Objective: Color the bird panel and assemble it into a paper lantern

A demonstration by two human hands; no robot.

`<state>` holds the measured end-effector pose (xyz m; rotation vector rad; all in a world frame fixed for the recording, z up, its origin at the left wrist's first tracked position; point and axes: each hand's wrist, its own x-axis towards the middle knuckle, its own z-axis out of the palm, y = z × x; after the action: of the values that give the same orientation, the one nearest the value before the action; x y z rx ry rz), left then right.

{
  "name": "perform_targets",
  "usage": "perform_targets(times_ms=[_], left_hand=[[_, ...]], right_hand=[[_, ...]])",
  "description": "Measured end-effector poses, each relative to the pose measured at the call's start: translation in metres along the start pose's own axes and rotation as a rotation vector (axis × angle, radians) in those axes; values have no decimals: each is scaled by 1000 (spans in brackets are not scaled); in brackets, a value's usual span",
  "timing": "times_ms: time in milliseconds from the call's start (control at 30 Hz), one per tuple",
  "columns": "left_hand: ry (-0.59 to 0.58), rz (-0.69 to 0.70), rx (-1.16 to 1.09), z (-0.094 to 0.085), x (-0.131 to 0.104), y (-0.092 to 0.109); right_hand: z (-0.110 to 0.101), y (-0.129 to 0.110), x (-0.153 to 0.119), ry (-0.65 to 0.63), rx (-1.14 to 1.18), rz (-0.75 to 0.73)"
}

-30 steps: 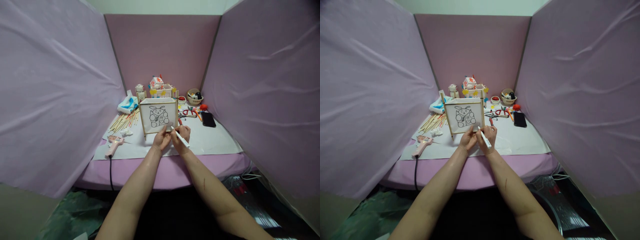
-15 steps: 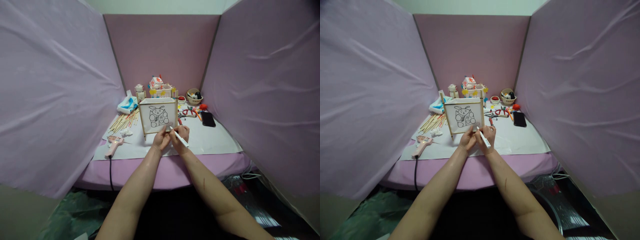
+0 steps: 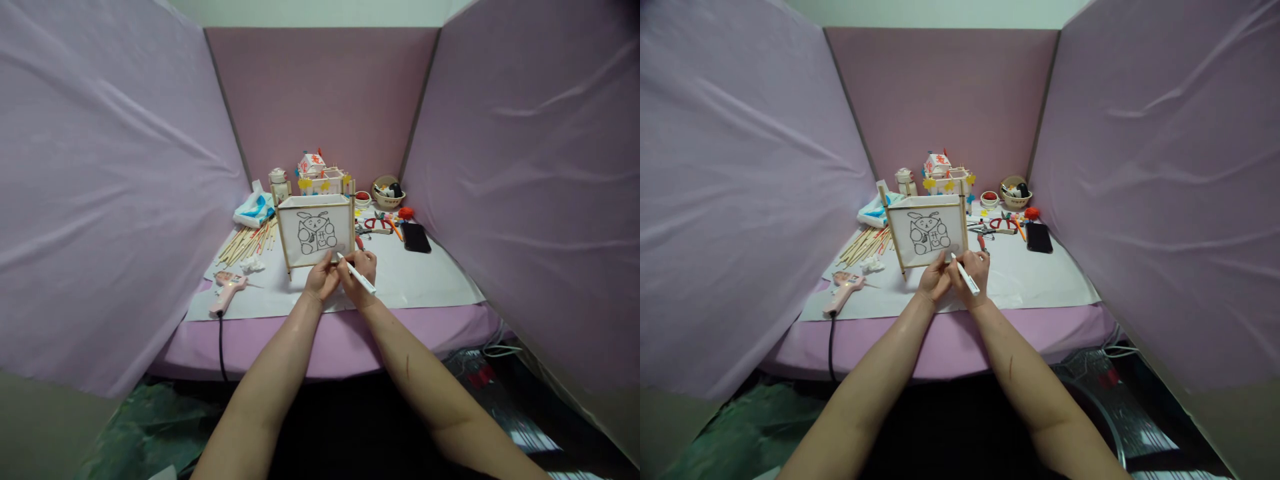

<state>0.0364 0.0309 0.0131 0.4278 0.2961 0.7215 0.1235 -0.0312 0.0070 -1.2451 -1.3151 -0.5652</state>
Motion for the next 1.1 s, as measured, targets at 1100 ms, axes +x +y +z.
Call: perform_targets(times_ms=[1100], left_hand=[[4,26,-2,8,-4,1]], right_hand=[[-4,-1,2,12,-25,58]])
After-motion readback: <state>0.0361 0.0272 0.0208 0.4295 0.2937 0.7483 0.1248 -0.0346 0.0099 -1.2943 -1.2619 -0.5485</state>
